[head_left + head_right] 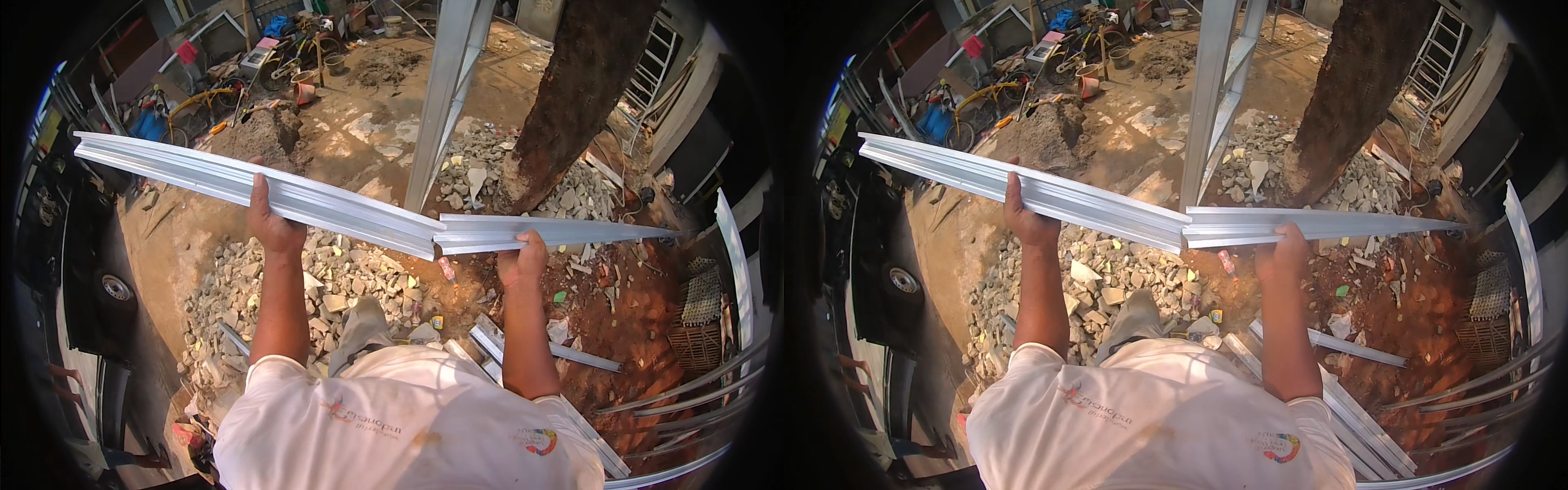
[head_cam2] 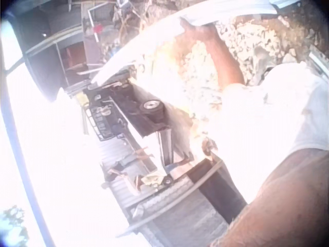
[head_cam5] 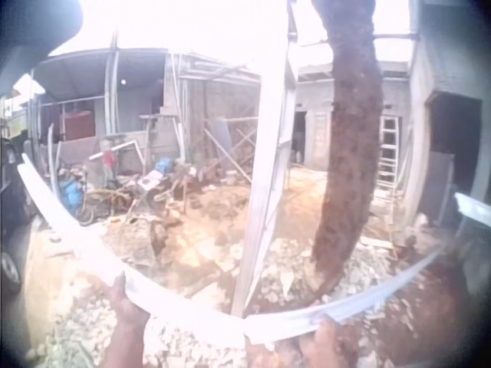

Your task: The person picks up long metal profiles from a pile of debris, carries them to a work area, and measures them using a tape measure. The person then uses a utility knife to mark the metal profile at the measured length.

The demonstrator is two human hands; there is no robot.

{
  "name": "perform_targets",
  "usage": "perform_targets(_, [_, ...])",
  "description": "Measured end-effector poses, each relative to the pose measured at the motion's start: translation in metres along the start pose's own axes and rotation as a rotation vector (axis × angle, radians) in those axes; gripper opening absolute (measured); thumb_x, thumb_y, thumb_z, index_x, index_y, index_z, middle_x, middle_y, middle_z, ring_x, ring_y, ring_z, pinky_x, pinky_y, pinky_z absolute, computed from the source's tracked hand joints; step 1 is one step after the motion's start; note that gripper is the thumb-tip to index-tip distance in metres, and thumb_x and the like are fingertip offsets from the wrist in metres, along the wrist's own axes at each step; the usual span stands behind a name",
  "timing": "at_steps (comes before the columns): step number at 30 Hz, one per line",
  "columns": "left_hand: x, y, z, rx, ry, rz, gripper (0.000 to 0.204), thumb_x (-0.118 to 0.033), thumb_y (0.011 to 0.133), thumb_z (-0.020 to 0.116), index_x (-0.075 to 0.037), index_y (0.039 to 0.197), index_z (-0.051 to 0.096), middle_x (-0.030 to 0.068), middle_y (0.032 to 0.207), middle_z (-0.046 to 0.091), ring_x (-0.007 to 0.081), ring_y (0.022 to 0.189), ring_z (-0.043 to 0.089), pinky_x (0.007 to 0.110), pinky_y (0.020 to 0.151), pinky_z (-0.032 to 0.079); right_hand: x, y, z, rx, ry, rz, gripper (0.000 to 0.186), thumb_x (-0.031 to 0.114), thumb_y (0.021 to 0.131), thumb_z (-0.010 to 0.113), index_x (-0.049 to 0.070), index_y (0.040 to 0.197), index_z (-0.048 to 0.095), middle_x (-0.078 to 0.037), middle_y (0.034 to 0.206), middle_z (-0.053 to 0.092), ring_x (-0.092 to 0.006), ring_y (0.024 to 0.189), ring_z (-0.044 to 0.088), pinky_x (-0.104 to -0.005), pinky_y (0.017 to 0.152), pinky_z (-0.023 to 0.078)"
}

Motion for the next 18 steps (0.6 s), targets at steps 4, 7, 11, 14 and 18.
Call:
perform_targets(4, [-0.028, -0.029, 0.053, 0.199, 0.332, 0.266, 0.041, -0.020, 0.097, 0.046, 0.001, 0.130, 0.035, 0.0123, 0.083, 0.058, 0.0211, 0.071, 0.059, 0.035, 0.065, 0.051, -0.024, 0.015, -0.013, -0.074, -0.055, -0.029, 0.045, -0.002, 0.065, 0.046, -0.001, 0.110, 0.046, -0.011, 0.103, 0.052, -0.0283, 0.098, 0.055, -0.0424, 0.091, 0.048])
perform_targets(7, [-0.019, -0.023, 0.050, 0.110, 0.347, 0.254, 0.038, -0.023, 0.097, 0.050, 0.002, 0.124, 0.043, 0.0111, 0.085, 0.058, 0.0208, 0.075, 0.060, 0.034, 0.066, 0.051, -0.026, 0.007, -0.012, -0.072, -0.022, -0.037, 0.054, -0.002, 0.064, 0.046, -0.004, 0.118, 0.045, -0.012, 0.109, 0.053, -0.0269, 0.101, 0.057, -0.0413, 0.093, 0.048])
perform_targets(11, [0.014, 0.002, 0.007, -0.096, 0.140, -0.048, 0.035, -0.028, 0.094, 0.058, -0.002, 0.116, 0.052, 0.0082, 0.092, 0.057, 0.0194, 0.086, 0.059, 0.035, 0.076, 0.050, -0.014, -0.003, -0.018, 0.044, 0.046, 0.062, 0.055, 0.000, 0.064, 0.047, -0.005, 0.119, 0.044, -0.013, 0.110, 0.053, -0.0271, 0.102, 0.057, -0.0420, 0.096, 0.047])
perform_targets(14, [0.050, 0.009, -0.044, -0.200, -0.053, -0.345, 0.033, -0.031, 0.096, 0.053, -0.003, 0.114, 0.052, 0.0094, 0.097, 0.058, 0.0233, 0.091, 0.059, 0.040, 0.080, 0.049, -0.007, -0.016, -0.002, 0.008, 0.076, 0.019, 0.056, 0.003, 0.065, 0.048, -0.005, 0.120, 0.042, -0.016, 0.108, 0.053, -0.0297, 0.103, 0.057, -0.0444, 0.097, 0.047])
perform_targets(18, [0.131, -0.027, -0.080, -0.390, -0.254, -0.609, 0.033, -0.026, 0.097, 0.048, -0.001, 0.120, 0.047, 0.0150, 0.108, 0.059, 0.0319, 0.102, 0.057, 0.046, 0.098, 0.042, 0.021, -0.020, 0.005, 0.036, 0.073, -0.048, 0.057, 0.004, 0.065, 0.048, -0.007, 0.120, 0.038, -0.019, 0.107, 0.051, -0.0338, 0.103, 0.056, -0.0464, 0.100, 0.044])
Point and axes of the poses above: each hand's wrist, its own y-axis towards the middle knuckle, its own z-axis out of the palm, x = y × z, the point moved 2 cm from there along y, towards the middle knuckle
